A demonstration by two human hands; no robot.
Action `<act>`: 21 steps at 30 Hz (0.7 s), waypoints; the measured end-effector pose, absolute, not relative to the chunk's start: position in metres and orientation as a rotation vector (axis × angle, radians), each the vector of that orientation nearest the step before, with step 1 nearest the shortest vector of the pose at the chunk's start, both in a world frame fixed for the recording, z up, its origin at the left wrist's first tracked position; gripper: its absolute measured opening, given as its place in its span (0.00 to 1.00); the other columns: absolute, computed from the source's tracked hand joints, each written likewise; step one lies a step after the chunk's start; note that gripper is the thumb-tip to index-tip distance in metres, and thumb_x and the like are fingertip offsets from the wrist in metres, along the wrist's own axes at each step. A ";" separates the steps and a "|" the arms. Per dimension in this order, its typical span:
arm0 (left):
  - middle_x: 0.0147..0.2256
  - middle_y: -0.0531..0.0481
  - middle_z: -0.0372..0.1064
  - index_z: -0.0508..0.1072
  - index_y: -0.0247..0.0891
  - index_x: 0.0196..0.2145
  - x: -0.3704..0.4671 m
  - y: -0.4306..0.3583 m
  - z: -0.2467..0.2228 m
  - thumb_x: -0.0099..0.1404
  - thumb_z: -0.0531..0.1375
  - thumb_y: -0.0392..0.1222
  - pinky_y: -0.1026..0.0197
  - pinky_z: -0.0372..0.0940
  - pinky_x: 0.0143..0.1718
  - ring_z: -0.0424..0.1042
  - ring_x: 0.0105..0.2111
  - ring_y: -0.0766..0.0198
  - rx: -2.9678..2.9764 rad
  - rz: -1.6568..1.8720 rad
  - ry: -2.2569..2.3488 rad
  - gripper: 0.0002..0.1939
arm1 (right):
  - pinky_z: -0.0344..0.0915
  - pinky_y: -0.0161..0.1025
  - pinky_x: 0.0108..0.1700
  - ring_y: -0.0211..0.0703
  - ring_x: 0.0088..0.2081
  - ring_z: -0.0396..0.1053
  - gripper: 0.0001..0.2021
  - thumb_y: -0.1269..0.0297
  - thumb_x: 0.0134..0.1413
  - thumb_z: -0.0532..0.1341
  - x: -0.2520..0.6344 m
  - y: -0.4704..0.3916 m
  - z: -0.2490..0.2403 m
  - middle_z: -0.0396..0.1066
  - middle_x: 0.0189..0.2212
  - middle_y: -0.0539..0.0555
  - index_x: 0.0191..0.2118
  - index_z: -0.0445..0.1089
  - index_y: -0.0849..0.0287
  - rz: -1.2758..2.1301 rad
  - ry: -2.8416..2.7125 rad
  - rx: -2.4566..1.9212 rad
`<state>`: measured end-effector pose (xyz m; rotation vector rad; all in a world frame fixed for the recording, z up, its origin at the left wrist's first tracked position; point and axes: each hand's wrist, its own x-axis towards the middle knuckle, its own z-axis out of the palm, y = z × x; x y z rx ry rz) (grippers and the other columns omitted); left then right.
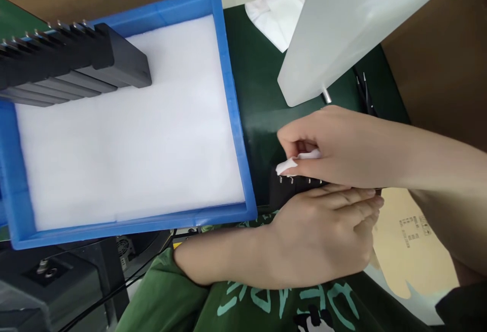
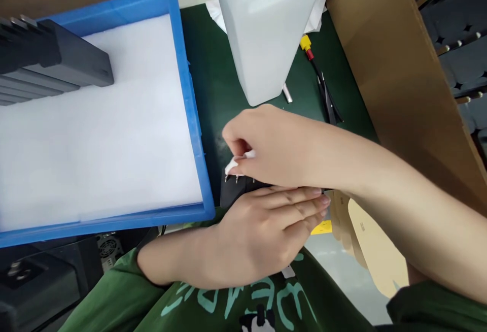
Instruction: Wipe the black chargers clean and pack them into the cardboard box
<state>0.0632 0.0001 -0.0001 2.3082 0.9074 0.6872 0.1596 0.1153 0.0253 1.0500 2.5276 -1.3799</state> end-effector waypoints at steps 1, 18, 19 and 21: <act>0.51 0.48 0.76 0.79 0.26 0.47 0.064 -0.001 0.000 0.74 0.43 0.29 0.62 0.67 0.61 0.75 0.54 0.63 2.297 0.684 0.919 0.23 | 0.47 0.33 0.16 0.27 0.14 0.50 0.20 0.65 0.55 0.66 0.164 0.115 0.024 0.59 0.13 0.42 0.18 0.58 0.57 -1.413 2.540 1.056; 0.51 0.49 0.77 0.77 0.28 0.50 0.062 -0.002 -0.008 0.74 0.50 0.28 0.61 0.71 0.59 0.76 0.54 0.64 2.524 0.810 0.946 0.17 | 0.51 0.32 0.18 0.31 0.18 0.55 0.19 0.49 0.54 0.65 0.249 0.120 0.032 0.59 0.17 0.46 0.22 0.64 0.56 -1.591 2.170 1.300; 0.52 0.48 0.77 0.77 0.28 0.50 0.061 -0.002 -0.008 0.74 0.50 0.28 0.61 0.70 0.59 0.75 0.55 0.63 2.559 0.794 0.918 0.17 | 0.51 0.33 0.19 0.30 0.18 0.54 0.20 0.47 0.54 0.65 0.255 0.119 0.033 0.58 0.16 0.45 0.22 0.63 0.56 -1.603 2.136 1.351; 0.54 0.46 0.76 0.76 0.28 0.51 0.056 -0.002 -0.003 0.74 0.51 0.29 0.59 0.68 0.62 0.74 0.57 0.61 2.617 0.780 0.850 0.16 | 0.49 0.33 0.18 0.29 0.16 0.51 0.22 0.44 0.53 0.66 0.265 0.116 0.036 0.55 0.15 0.44 0.24 0.63 0.56 -1.635 2.110 1.473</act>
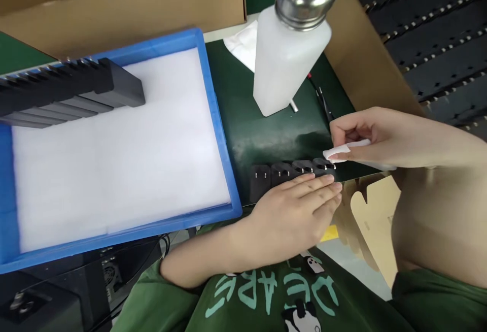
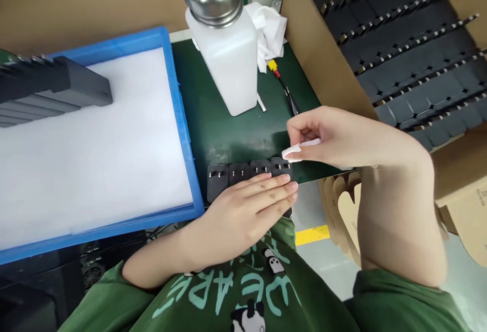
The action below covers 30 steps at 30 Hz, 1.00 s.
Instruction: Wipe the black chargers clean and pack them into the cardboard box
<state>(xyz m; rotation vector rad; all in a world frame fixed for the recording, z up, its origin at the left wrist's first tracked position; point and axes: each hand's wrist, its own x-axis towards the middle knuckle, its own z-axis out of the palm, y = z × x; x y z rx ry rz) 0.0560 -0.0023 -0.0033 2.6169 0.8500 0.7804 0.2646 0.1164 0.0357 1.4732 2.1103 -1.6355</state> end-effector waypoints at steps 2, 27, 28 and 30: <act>0.57 0.45 0.73 0.74 0.28 0.54 0.045 -0.005 0.005 0.74 0.53 0.31 0.56 0.63 0.66 0.69 0.61 0.59 2.637 0.777 0.785 0.15 | 0.53 0.34 0.18 0.31 0.17 0.54 0.20 0.43 0.55 0.66 0.269 0.110 0.037 0.59 0.16 0.44 0.28 0.65 0.55 -1.663 2.171 1.617; 0.50 0.43 0.75 0.67 0.39 0.54 -0.006 0.004 -0.006 0.62 0.69 0.45 0.52 0.69 0.51 0.74 0.49 0.54 2.209 0.598 1.244 0.25 | 0.72 0.47 0.47 0.50 0.48 0.71 0.25 0.53 0.54 0.70 0.244 0.016 -0.034 0.65 0.47 0.56 0.56 0.65 0.49 -1.159 3.149 1.668; 0.50 0.43 0.75 0.67 0.39 0.54 -0.006 0.004 -0.006 0.64 0.68 0.45 0.52 0.69 0.50 0.74 0.49 0.55 2.228 0.609 1.224 0.24 | 0.72 0.47 0.47 0.51 0.48 0.71 0.25 0.53 0.54 0.70 0.245 0.016 -0.034 0.65 0.47 0.57 0.55 0.65 0.49 -1.130 3.170 1.663; 0.50 0.42 0.75 0.67 0.38 0.54 -0.006 0.003 -0.005 0.65 0.67 0.45 0.52 0.69 0.49 0.74 0.47 0.55 2.260 0.626 1.194 0.23 | 0.71 0.47 0.47 0.51 0.48 0.70 0.25 0.53 0.53 0.70 0.246 0.014 -0.034 0.64 0.46 0.57 0.55 0.65 0.49 -1.074 3.198 1.657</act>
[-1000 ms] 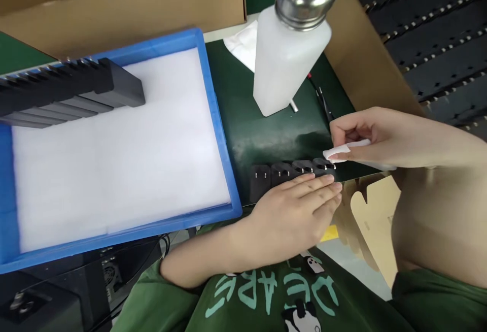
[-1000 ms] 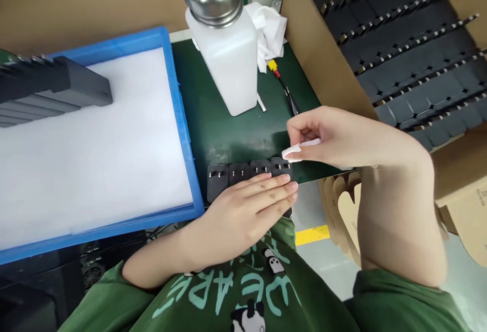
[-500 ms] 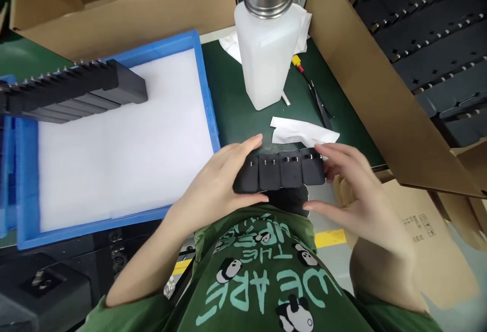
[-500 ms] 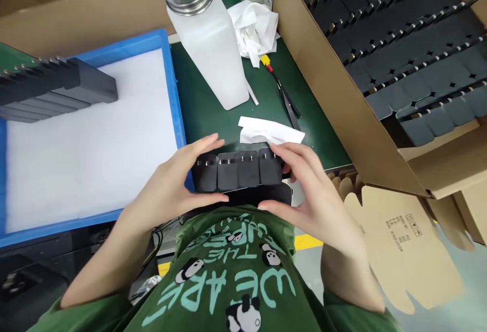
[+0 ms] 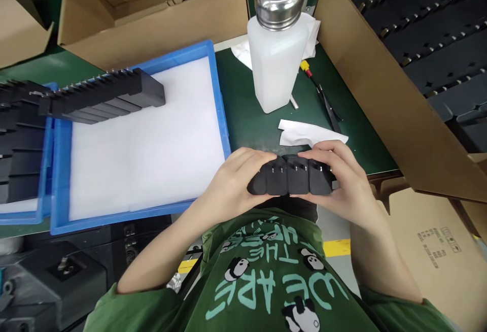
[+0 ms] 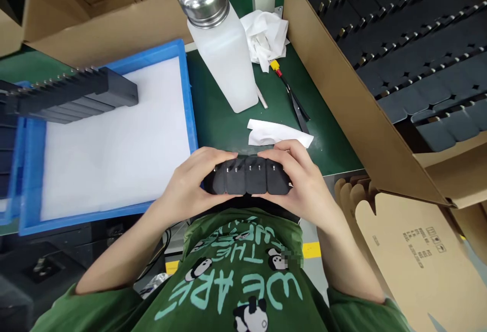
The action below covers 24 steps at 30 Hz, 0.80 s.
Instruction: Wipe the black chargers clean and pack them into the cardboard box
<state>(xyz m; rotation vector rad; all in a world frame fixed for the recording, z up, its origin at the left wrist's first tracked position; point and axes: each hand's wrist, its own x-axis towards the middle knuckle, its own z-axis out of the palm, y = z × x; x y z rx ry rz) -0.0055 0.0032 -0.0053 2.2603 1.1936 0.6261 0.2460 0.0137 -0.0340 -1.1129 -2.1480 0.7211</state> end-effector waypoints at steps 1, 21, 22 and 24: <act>0.50 0.42 0.75 0.66 0.38 0.54 -0.006 0.003 -0.005 0.66 0.66 0.45 0.52 0.69 0.49 0.74 0.47 0.55 2.271 0.629 1.188 0.22 | 0.71 0.47 0.48 0.52 0.48 0.70 0.25 0.54 0.54 0.70 0.246 0.013 -0.034 0.64 0.46 0.57 0.55 0.65 0.49 0.707 -2.155 -1.113; 0.57 0.42 0.70 0.61 0.39 0.61 0.006 0.005 0.003 0.65 0.67 0.49 0.45 0.60 0.60 0.69 0.56 0.50 2.288 0.480 1.241 0.32 | 0.70 0.50 0.37 0.54 0.45 0.66 0.25 0.72 0.51 0.68 0.249 -0.020 -0.034 0.70 0.53 0.51 0.52 0.74 0.36 0.175 -2.095 -1.001; 0.57 0.41 0.70 0.61 0.39 0.61 0.007 0.004 0.002 0.65 0.67 0.49 0.45 0.59 0.61 0.69 0.57 0.49 2.302 0.485 1.253 0.32 | 0.71 0.52 0.39 0.55 0.46 0.67 0.25 0.71 0.53 0.67 0.251 -0.017 -0.033 0.70 0.53 0.51 0.54 0.73 0.34 0.258 -2.020 -1.017; 0.58 0.41 0.70 0.61 0.39 0.62 0.008 0.003 0.003 0.65 0.67 0.49 0.44 0.58 0.62 0.68 0.58 0.48 2.335 0.496 1.279 0.33 | 0.70 0.59 0.48 0.59 0.51 0.68 0.26 0.68 0.58 0.63 0.257 -0.007 -0.034 0.69 0.55 0.52 0.59 0.69 0.35 0.347 -1.898 -1.149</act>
